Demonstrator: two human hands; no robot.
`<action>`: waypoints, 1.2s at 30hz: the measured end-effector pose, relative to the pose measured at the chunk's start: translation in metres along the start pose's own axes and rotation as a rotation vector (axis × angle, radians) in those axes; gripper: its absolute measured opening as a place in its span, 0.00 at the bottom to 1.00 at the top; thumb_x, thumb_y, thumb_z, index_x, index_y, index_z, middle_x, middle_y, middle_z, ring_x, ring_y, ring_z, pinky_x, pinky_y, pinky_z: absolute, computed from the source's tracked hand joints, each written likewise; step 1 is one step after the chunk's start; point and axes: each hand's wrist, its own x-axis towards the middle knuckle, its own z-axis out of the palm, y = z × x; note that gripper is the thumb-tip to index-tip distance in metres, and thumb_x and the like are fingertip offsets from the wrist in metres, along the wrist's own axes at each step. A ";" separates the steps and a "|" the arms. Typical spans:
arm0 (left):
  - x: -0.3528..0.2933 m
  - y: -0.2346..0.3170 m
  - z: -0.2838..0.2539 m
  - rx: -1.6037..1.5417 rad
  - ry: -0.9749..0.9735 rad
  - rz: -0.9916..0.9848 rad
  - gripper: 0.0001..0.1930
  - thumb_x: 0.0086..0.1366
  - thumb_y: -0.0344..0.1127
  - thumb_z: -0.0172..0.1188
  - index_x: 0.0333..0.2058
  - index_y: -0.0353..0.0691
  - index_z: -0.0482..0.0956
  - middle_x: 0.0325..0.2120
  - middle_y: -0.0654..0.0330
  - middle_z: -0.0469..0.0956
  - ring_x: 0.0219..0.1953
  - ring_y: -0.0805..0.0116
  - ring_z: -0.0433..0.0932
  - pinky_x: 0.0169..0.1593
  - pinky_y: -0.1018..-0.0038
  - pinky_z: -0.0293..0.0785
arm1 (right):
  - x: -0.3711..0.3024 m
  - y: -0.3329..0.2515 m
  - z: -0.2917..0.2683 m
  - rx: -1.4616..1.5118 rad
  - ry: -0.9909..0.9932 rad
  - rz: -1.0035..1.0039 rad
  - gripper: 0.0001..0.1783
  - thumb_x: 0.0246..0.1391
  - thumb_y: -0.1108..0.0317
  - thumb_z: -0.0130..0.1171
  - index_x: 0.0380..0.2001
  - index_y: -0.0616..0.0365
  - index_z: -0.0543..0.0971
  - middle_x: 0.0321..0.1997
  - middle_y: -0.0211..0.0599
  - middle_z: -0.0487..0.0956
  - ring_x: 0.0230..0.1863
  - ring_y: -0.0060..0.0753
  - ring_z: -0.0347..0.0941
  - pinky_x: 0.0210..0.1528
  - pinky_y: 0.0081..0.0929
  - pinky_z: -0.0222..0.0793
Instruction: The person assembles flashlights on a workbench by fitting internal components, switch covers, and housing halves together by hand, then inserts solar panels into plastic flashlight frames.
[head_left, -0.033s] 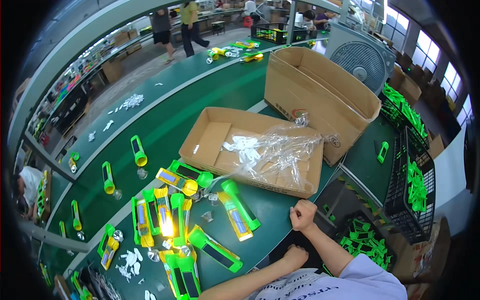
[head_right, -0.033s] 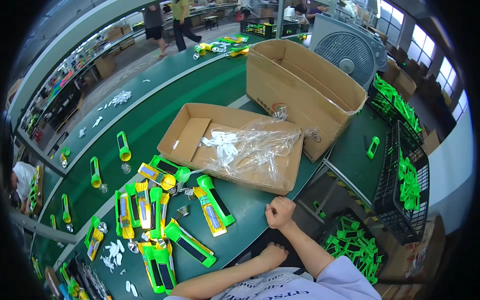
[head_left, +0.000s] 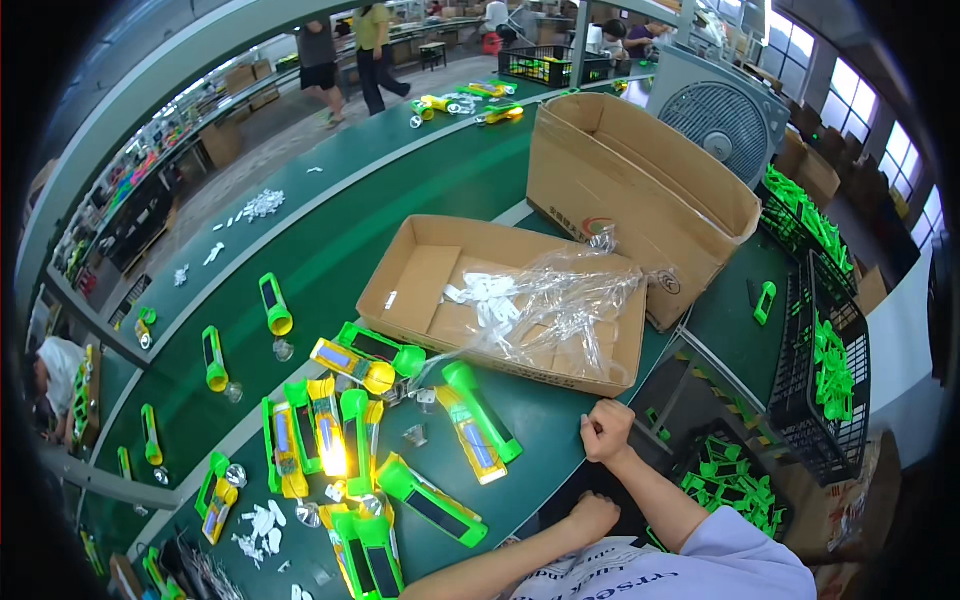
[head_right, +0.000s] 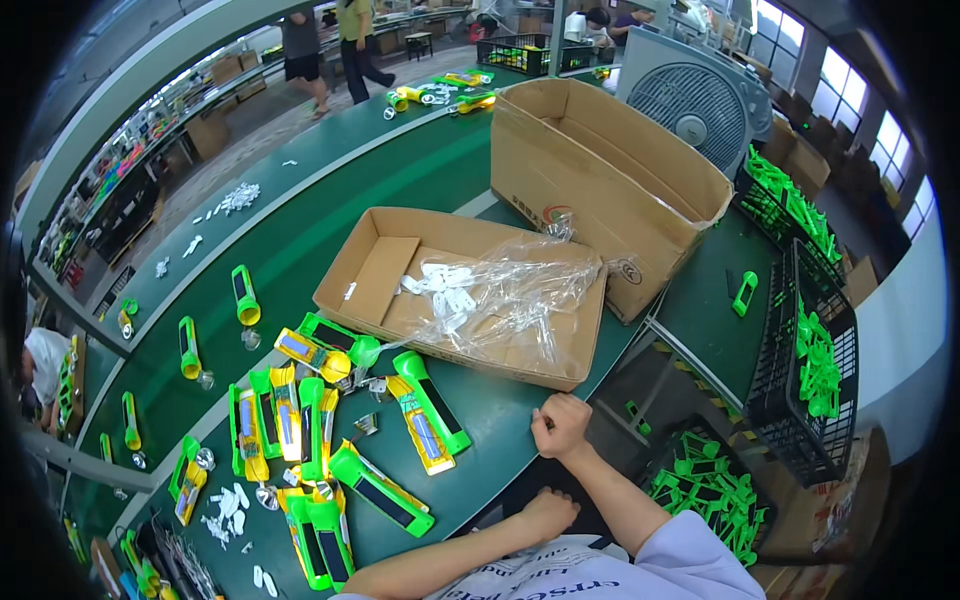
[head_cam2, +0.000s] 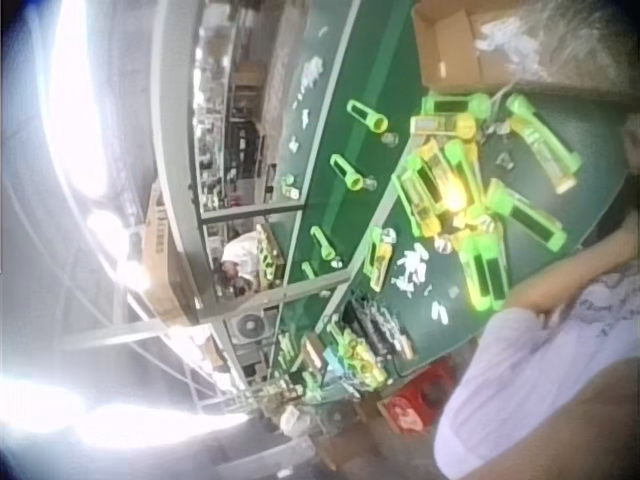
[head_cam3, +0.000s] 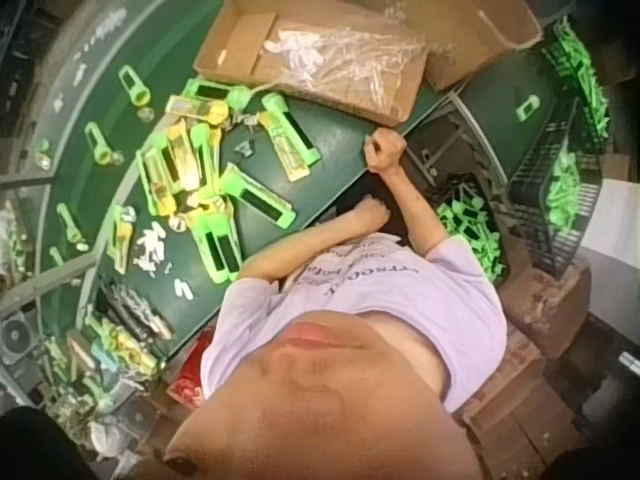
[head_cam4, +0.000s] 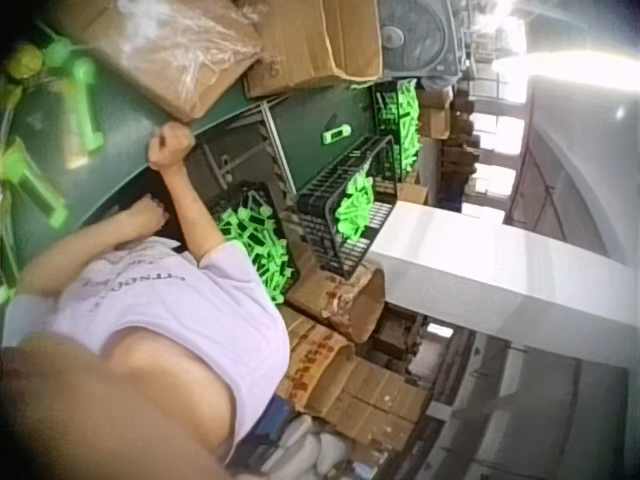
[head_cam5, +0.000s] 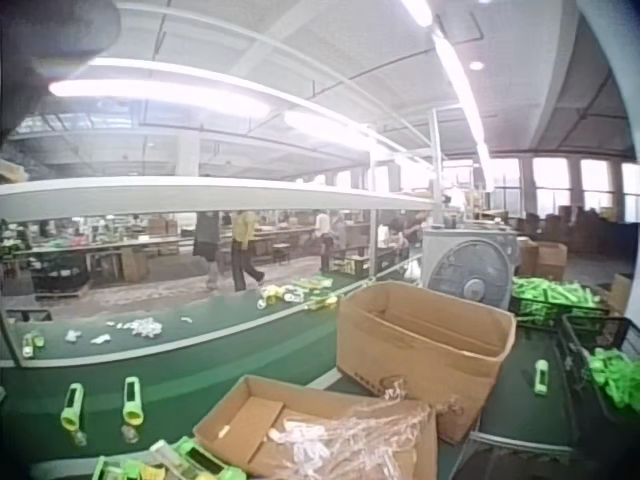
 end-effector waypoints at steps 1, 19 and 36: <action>0.001 0.000 -0.002 0.005 0.004 0.015 0.11 0.54 0.33 0.60 0.37 0.39 0.80 0.33 0.55 0.79 0.37 0.59 0.79 0.40 0.63 0.72 | 0.001 0.002 -0.002 -0.006 -0.008 -0.001 0.12 0.33 0.73 0.59 0.10 0.56 0.64 0.12 0.41 0.65 0.15 0.47 0.64 0.20 0.37 0.58; 0.003 -0.013 -0.017 0.021 -0.060 -0.055 0.11 0.60 0.38 0.57 0.39 0.39 0.79 0.35 0.54 0.80 0.40 0.59 0.79 0.42 0.61 0.71 | 0.011 0.003 -0.001 -0.014 0.016 -0.038 0.12 0.32 0.72 0.58 0.09 0.56 0.64 0.12 0.40 0.65 0.14 0.45 0.63 0.20 0.35 0.58; -0.033 0.025 0.019 -0.090 0.167 -0.209 0.32 0.61 0.38 0.58 0.64 0.46 0.59 0.56 0.47 0.66 0.52 0.51 0.72 0.50 0.55 0.73 | 0.005 -0.002 -0.011 -0.026 -0.013 -0.032 0.06 0.34 0.69 0.55 0.12 0.54 0.70 0.14 0.40 0.71 0.19 0.48 0.72 0.23 0.41 0.67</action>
